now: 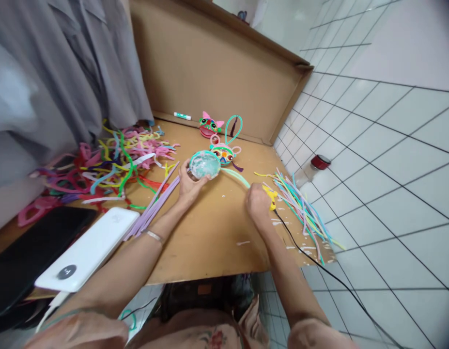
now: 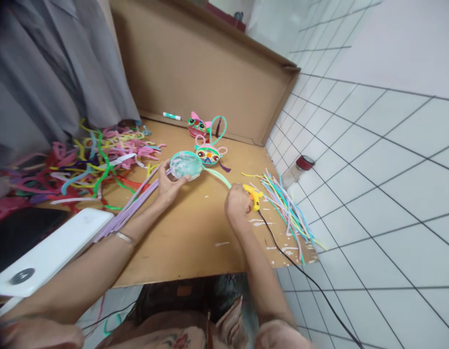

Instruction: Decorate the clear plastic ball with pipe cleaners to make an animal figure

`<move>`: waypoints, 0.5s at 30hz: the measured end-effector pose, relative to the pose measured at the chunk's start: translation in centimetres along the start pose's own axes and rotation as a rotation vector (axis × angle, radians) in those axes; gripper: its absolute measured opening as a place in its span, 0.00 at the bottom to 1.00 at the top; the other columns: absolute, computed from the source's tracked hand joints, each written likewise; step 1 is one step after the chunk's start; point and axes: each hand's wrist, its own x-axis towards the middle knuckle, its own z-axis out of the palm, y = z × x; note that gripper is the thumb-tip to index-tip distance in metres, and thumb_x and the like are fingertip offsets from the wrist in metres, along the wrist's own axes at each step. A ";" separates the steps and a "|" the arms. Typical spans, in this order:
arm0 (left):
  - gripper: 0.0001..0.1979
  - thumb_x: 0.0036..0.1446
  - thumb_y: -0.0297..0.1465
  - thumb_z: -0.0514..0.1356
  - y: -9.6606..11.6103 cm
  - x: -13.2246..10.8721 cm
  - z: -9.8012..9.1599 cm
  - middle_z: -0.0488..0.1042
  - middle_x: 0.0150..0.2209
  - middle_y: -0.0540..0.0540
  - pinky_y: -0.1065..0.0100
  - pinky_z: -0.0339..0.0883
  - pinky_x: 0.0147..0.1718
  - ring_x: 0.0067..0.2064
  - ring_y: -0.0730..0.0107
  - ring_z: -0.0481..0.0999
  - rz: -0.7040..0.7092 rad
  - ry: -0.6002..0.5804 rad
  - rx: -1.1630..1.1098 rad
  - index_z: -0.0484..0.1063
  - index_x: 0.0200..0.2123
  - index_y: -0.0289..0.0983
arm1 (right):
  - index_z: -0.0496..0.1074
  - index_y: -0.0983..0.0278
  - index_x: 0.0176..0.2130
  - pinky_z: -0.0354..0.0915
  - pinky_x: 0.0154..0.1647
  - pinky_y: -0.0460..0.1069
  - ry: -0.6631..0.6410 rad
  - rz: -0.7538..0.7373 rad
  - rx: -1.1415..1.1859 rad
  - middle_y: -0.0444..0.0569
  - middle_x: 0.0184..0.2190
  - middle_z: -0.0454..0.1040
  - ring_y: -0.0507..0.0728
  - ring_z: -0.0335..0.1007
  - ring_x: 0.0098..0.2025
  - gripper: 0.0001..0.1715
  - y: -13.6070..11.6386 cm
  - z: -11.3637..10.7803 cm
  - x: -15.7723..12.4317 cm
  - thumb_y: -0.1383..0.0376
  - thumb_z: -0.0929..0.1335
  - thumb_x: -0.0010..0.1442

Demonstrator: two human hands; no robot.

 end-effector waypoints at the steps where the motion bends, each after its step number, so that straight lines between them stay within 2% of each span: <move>1: 0.46 0.37 0.39 0.73 -0.1 -0.2 0.2 0.59 0.61 0.37 0.55 0.72 0.54 0.57 0.53 0.71 -0.004 -0.022 0.011 0.58 0.60 0.40 | 0.73 0.70 0.48 0.69 0.38 0.54 0.049 0.049 -0.027 0.65 0.46 0.76 0.65 0.77 0.45 0.17 1.3 -0.8 0.3 0.72 0.60 0.66; 4: 0.47 0.36 0.39 0.73 -0.1 -0.7 0.7 0.60 0.60 0.37 0.54 0.72 0.53 0.55 0.54 0.73 -0.018 -0.090 0.044 0.59 0.60 0.40 | 0.71 0.70 0.49 0.67 0.38 0.52 0.158 0.239 -0.108 0.63 0.46 0.76 0.63 0.77 0.44 0.19 5.7 -2.7 0.9 0.73 0.57 0.66; 6: 0.47 0.35 0.40 0.73 0.1 -1.0 0.9 0.60 0.60 0.38 0.54 0.74 0.51 0.53 0.55 0.74 -0.035 -0.134 0.048 0.59 0.60 0.41 | 0.71 0.74 0.50 0.67 0.38 0.54 0.187 0.339 -0.142 0.67 0.46 0.75 0.66 0.76 0.45 0.21 8.8 -3.3 0.7 0.75 0.55 0.66; 9: 0.47 0.35 0.39 0.73 0.3 -1.2 1.1 0.61 0.59 0.38 0.56 0.75 0.47 0.51 0.57 0.75 -0.063 -0.175 0.034 0.60 0.60 0.41 | 0.72 0.78 0.47 0.64 0.47 0.61 0.245 0.474 -0.244 0.71 0.44 0.75 0.70 0.73 0.50 0.24 12.5 -3.4 -0.1 0.77 0.53 0.65; 12: 0.45 0.35 0.37 0.73 0.0 -1.1 1.3 0.61 0.59 0.38 0.57 0.76 0.47 0.50 0.58 0.76 -0.069 -0.175 0.034 0.60 0.59 0.41 | 0.71 0.80 0.50 0.59 0.51 0.66 0.306 0.469 -0.257 0.73 0.46 0.73 0.71 0.69 0.52 0.26 13.3 -3.1 -1.0 0.77 0.52 0.64; 15: 0.45 0.35 0.37 0.73 -0.4 -0.9 1.3 0.61 0.59 0.38 0.57 0.76 0.46 0.50 0.58 0.75 -0.065 -0.171 0.046 0.60 0.59 0.41 | 0.71 0.76 0.52 0.59 0.50 0.65 0.304 0.284 -0.113 0.72 0.49 0.72 0.71 0.67 0.52 0.24 10.6 -2.4 -1.3 0.74 0.54 0.65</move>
